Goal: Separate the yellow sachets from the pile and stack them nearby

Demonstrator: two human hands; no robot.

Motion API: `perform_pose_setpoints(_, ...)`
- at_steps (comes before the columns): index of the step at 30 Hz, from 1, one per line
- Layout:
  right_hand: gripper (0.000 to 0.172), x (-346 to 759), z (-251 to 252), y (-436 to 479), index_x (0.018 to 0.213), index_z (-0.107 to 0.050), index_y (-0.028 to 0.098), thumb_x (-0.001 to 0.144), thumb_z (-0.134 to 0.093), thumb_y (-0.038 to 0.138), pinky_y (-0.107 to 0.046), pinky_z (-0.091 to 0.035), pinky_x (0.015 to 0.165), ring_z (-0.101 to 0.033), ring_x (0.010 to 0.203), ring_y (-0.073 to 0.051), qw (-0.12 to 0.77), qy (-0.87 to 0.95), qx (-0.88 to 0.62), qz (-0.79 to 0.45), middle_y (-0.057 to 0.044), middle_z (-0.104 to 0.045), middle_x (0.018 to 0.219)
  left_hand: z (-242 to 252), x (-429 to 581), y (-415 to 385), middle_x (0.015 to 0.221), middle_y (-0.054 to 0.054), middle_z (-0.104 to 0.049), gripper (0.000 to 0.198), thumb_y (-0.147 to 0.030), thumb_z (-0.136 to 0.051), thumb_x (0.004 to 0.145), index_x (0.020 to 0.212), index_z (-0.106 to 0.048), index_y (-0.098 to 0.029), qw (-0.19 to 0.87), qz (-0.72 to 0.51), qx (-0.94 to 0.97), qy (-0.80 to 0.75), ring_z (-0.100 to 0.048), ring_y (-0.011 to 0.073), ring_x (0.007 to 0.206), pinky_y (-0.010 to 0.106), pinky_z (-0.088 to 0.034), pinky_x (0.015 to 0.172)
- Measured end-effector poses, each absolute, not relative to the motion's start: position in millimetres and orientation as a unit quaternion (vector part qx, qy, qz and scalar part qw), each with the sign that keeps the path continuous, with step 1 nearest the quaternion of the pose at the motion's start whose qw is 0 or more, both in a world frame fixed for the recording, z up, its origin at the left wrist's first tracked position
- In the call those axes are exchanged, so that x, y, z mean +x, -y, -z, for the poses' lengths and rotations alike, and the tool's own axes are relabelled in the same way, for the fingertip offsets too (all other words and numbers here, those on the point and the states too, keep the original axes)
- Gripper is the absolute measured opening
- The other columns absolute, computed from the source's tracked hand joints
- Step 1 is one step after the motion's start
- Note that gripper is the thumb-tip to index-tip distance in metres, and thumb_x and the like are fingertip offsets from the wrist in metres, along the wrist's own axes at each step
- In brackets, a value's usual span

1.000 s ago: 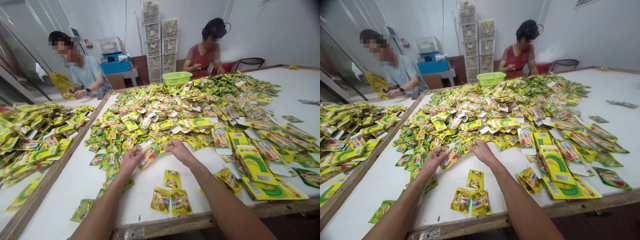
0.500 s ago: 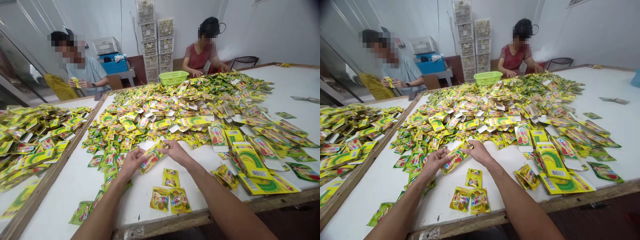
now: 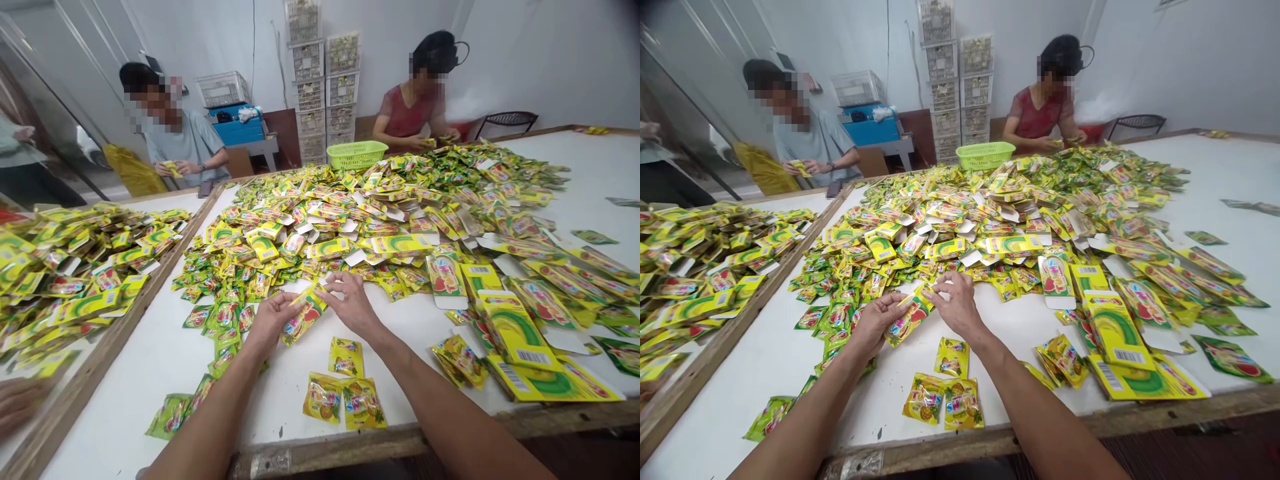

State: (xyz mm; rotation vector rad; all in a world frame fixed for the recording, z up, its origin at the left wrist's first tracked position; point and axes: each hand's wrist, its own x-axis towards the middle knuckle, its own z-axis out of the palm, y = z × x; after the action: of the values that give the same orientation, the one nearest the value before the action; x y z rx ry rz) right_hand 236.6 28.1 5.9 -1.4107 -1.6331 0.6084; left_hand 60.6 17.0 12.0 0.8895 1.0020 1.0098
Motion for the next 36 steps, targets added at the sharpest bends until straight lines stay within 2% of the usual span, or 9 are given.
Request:
perform_pose_setpoints(7, 0.021, 243.9, -8.1, -28.8, 0.069, -0.071, 0.025, 0.07, -0.067, 0.046, -0.044, -0.031, 0.098, -0.04, 0.117, -0.027, 0.405, 0.636, -0.556, -0.349, -0.004, -0.059, 0.116, -15.3, 53.1, -16.9, 0.067, 0.004, -0.07, 0.034, -0.031, -0.082, 0.054, 0.078, -0.067, -0.012, 0.684, -0.44, 0.382, -0.439, -0.063, 0.0124, 0.058, 0.021, -0.048, 0.058)
perform_pose_setpoints(13, 0.019, 242.7, -10.5, -27.6, 0.059, -0.069, 0.024, 0.063, -0.073, 0.042, -0.046, -0.027, 0.101, -0.037, 0.119, -0.028, 0.401, 0.636, -0.565, -0.34, -0.004, -0.058, 0.118, -18.3, 46.6, -16.9, 0.071, 0.005, -0.072, 0.033, -0.03, -0.082, 0.056, 0.081, -0.068, -0.012, 0.698, -0.429, 0.389, -0.421, -0.064, 0.0132, 0.06, 0.023, -0.048, 0.061)
perform_pose_setpoints(16, 0.015, 237.6, -10.6, -25.7, 0.061, -0.07, 0.025, 0.068, -0.07, 0.038, -0.047, -0.027, 0.101, -0.036, 0.12, -0.028, 0.397, 0.634, -0.563, -0.351, -0.004, -0.059, 0.117, -19.3, 51.7, -16.9, 0.07, 0.005, -0.071, 0.033, -0.031, -0.082, 0.054, 0.077, -0.068, -0.012, 0.677, -0.435, 0.391, -0.447, -0.063, 0.0132, 0.059, 0.023, -0.047, 0.061)
perform_pose_setpoints(20, 0.026, 230.8, -13.9, -18.9, 0.068, -0.071, 0.025, 0.08, -0.055, 0.041, -0.047, -0.025, 0.104, -0.035, 0.122, -0.027, 0.378, 0.647, -0.526, -0.401, -0.004, -0.057, 0.121, -20.2, 58.1, -18.1, 0.066, 0.003, -0.07, 0.035, -0.033, -0.084, 0.049, 0.073, -0.067, -0.013, 0.661, -0.451, 0.382, -0.462, -0.061, 0.0131, 0.057, 0.023, -0.046, 0.057)
perform_pose_setpoints(24, 0.024, 222.9, -14.1, -11.6, 0.075, -0.073, 0.026, 0.071, -0.066, 0.048, -0.047, -0.026, 0.106, -0.032, 0.123, -0.027, 0.352, 0.68, -0.499, -0.407, -0.006, -0.052, 0.127, -20.9, 56.4, -18.6, 0.062, 0.001, -0.066, 0.034, -0.033, -0.083, 0.051, 0.072, -0.066, -0.012, 0.669, -0.452, 0.384, -0.448, -0.057, 0.01, 0.051, 0.021, -0.042, 0.051)
perform_pose_setpoints(28, 0.026, 220.1, -9.5, -14.0, 0.078, -0.074, 0.024, 0.069, -0.067, 0.047, -0.049, -0.024, 0.106, -0.027, 0.128, -0.029, 0.347, 0.662, -0.521, -0.412, -0.007, -0.047, 0.134, -19.8, 58.3, -16.2, 0.069, 0.002, -0.067, 0.034, -0.035, -0.079, 0.057, 0.08, -0.066, -0.014, 0.679, -0.452, 0.391, -0.426, -0.059, 0.0105, 0.057, 0.021, -0.045, 0.058)
perform_pose_setpoints(31, 0.023, 220.6, -6.4, -17.3, 0.072, -0.074, 0.022, 0.073, -0.063, 0.043, -0.051, -0.022, 0.106, -0.024, 0.131, -0.031, 0.348, 0.654, -0.539, -0.4, -0.007, -0.047, 0.135, -17.8, 63.2, -12.4, 0.079, 0.003, -0.069, 0.039, -0.035, -0.079, 0.057, 0.088, -0.066, -0.015, 0.669, -0.418, 0.446, -0.423, -0.06, 0.0131, 0.067, 0.023, -0.046, 0.066)
perform_pose_setpoints(33, 0.026, 220.5, -5.6, -17.7, 0.073, -0.074, 0.022, 0.076, -0.057, 0.043, -0.051, -0.024, 0.105, -0.027, 0.132, -0.03, 0.33, 0.669, -0.515, -0.422, -0.009, -0.055, 0.127, -19.1, 59.8, -11.0, 0.077, 0.003, -0.068, 0.035, -0.037, -0.078, 0.058, 0.083, -0.067, -0.015, 0.639, -0.383, 0.503, -0.439, -0.06, 0.0144, 0.068, 0.024, -0.045, 0.064)
perform_pose_setpoints(36, 0.03, 221.7, -6.6, -16.8, 0.084, -0.072, 0.023, 0.077, -0.053, 0.045, -0.046, -0.034, 0.098, -0.041, 0.123, -0.028, 0.347, 0.674, -0.482, -0.44, -0.009, -0.061, 0.118, -32.7, 26.9, -10.9, 0.066, 0.001, -0.065, 0.03, -0.041, -0.074, 0.061, 0.074, -0.068, -0.015, 0.52, -0.318, 0.575, -0.546, -0.056, 0.0146, 0.06, 0.023, -0.04, 0.054)
